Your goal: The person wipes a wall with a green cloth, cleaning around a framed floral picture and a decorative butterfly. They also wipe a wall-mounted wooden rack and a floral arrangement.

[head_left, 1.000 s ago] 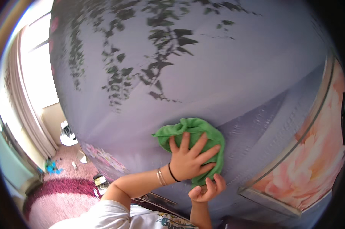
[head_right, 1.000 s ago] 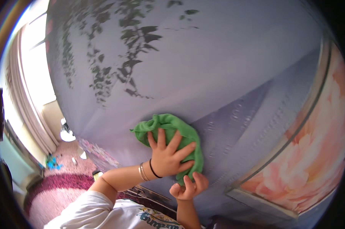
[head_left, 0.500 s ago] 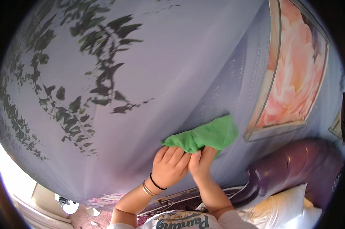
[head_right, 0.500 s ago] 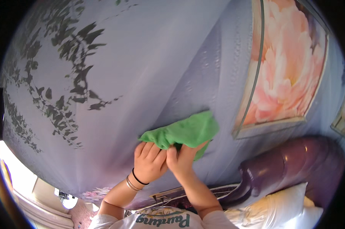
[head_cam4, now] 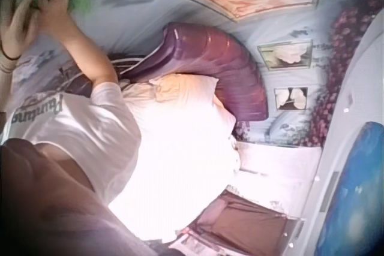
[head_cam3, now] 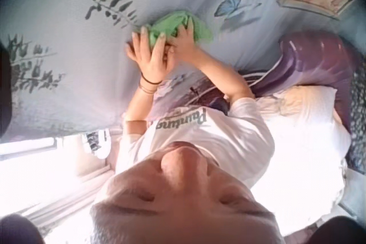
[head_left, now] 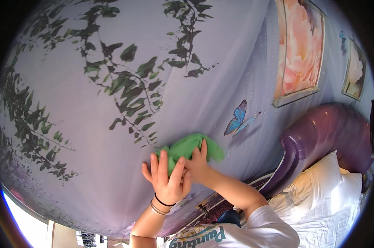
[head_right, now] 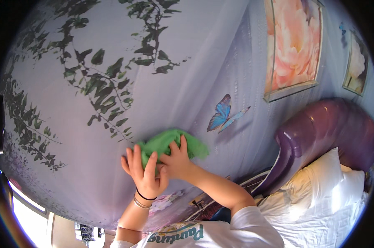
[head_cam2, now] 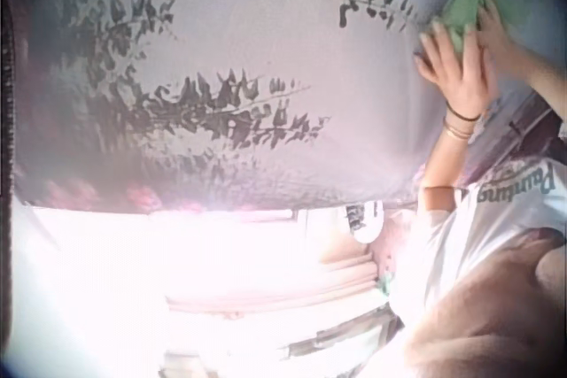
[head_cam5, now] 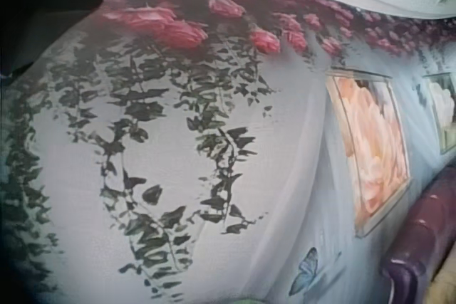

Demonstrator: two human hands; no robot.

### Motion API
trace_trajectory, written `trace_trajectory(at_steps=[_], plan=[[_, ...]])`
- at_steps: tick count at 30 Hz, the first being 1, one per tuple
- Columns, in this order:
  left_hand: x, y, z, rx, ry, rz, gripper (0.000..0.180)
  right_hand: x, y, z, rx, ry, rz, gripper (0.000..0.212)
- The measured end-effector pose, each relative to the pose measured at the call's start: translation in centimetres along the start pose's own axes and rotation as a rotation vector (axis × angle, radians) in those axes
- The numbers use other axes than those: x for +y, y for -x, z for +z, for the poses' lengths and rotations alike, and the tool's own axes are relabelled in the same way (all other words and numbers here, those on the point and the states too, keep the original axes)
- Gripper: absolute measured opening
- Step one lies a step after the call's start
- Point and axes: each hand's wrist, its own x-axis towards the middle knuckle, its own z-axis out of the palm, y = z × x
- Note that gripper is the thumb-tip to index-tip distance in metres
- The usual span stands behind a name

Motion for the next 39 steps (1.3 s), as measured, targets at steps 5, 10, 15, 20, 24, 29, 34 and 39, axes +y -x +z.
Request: trace_trajectory(at_steps=[5, 10, 15, 20, 24, 29, 34, 39], plan=[[0.9, -2.7, -0.1, -0.092, 0.169, -0.028, 0.045, 0.5, -1.6, -1.7, 0.011, -0.178, 0.231, 0.053], [2.5, -5.3, 3.1, -0.089, 0.057, -0.020, 0.050, 7.0, -5.8, -4.2, 0.180, -0.090, 0.491, 0.070], [5.3, -6.5, 6.8, -0.202, 0.110, 0.002, 0.052, 17.5, -3.6, -5.5, 0.186, 0.158, 0.548, 0.068], [7.1, -5.7, 9.9, -0.194, 0.108, 0.004, 0.054, 23.5, -0.5, -6.9, 0.281, 0.214, 0.630, 0.063], [6.7, -3.7, 11.4, -0.170, 0.088, 0.023, 0.055, 15.4, -0.6, -5.5, 0.064, 0.084, 0.540, 0.047], [7.0, -3.0, 11.7, -0.157, 0.115, 0.087, 0.051, 12.4, 7.0, -4.0, -0.063, -0.050, 0.332, 0.046], [6.7, -2.3, 11.5, -0.192, 0.061, 0.098, 0.050, 18.6, 5.4, -4.8, 0.477, -0.263, 0.757, 0.073], [6.7, -2.1, 11.5, -0.190, 0.071, 0.089, 0.049, 21.5, 2.4, -5.6, 0.321, 0.089, 0.741, 0.074]])
